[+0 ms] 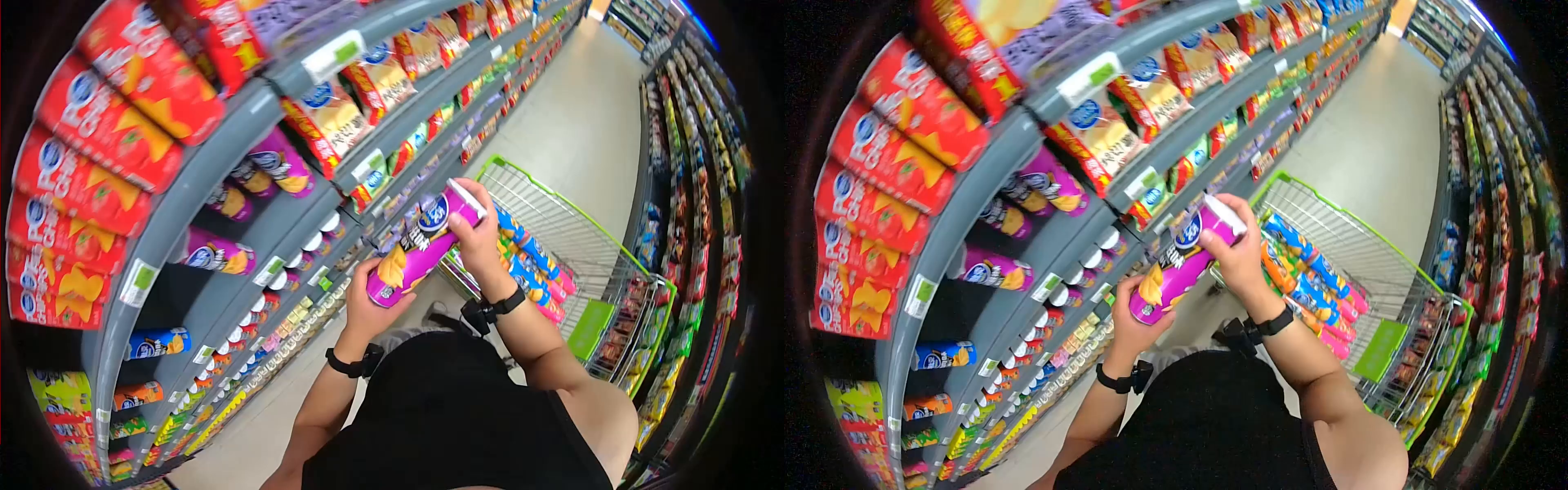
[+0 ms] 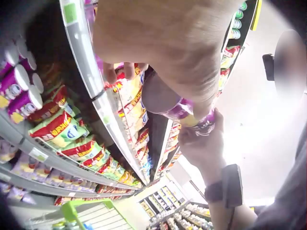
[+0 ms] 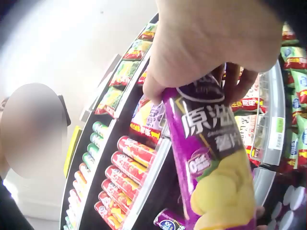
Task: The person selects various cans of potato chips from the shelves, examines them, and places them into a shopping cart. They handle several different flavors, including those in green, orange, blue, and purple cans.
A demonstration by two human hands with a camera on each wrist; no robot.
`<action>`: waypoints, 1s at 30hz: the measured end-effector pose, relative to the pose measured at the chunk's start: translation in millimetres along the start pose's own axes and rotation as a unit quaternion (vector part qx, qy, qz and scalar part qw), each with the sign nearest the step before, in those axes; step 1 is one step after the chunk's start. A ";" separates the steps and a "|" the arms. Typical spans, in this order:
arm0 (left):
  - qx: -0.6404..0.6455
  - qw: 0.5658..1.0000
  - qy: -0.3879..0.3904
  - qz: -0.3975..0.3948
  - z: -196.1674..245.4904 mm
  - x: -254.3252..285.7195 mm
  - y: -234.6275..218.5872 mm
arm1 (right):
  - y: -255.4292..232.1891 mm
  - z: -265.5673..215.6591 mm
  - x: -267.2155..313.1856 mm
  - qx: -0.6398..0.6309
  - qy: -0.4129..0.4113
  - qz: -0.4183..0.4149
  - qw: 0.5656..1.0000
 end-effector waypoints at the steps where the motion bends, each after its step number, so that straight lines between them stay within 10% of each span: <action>1: 0.036 0.997 -0.051 -0.034 -3.3 1.1 17.2 | -17.4 9.4 -2.5 -0.034 0.045 0.026 0.998; 6: 0.373 0.880 -0.246 -0.161 -20.3 29.5 91.9 | -73.4 24.3 3.9 -0.281 0.180 -0.112 0.936; 13: 0.409 0.731 -0.340 -0.426 -3.3 24.1 133.1 | -122.1 28.7 32.8 -0.493 0.175 -0.201 0.828; 22: 0.053 0.948 -0.078 -0.303 46.2 -5.9 162.5 | -158.6 37.8 45.2 -0.421 0.228 0.161 0.863; 26: 0.106 0.921 -0.116 -0.357 22.5 7.8 174.3 | -165.2 37.8 55.7 -0.431 0.209 0.110 0.871; 30: 0.312 0.790 -0.295 -0.437 29.2 27.8 183.3 | -159.9 22.2 72.9 -0.499 0.171 -0.020 0.849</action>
Point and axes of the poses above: each hand's wrist, its own x-axis away from the middle knuckle, its own y-axis out of the palm, z = x × y, the point moved 4 cm from there along -x, towards the middle knuckle, and after that the axes turned 3 degrees about z, right-handed, at the moved point
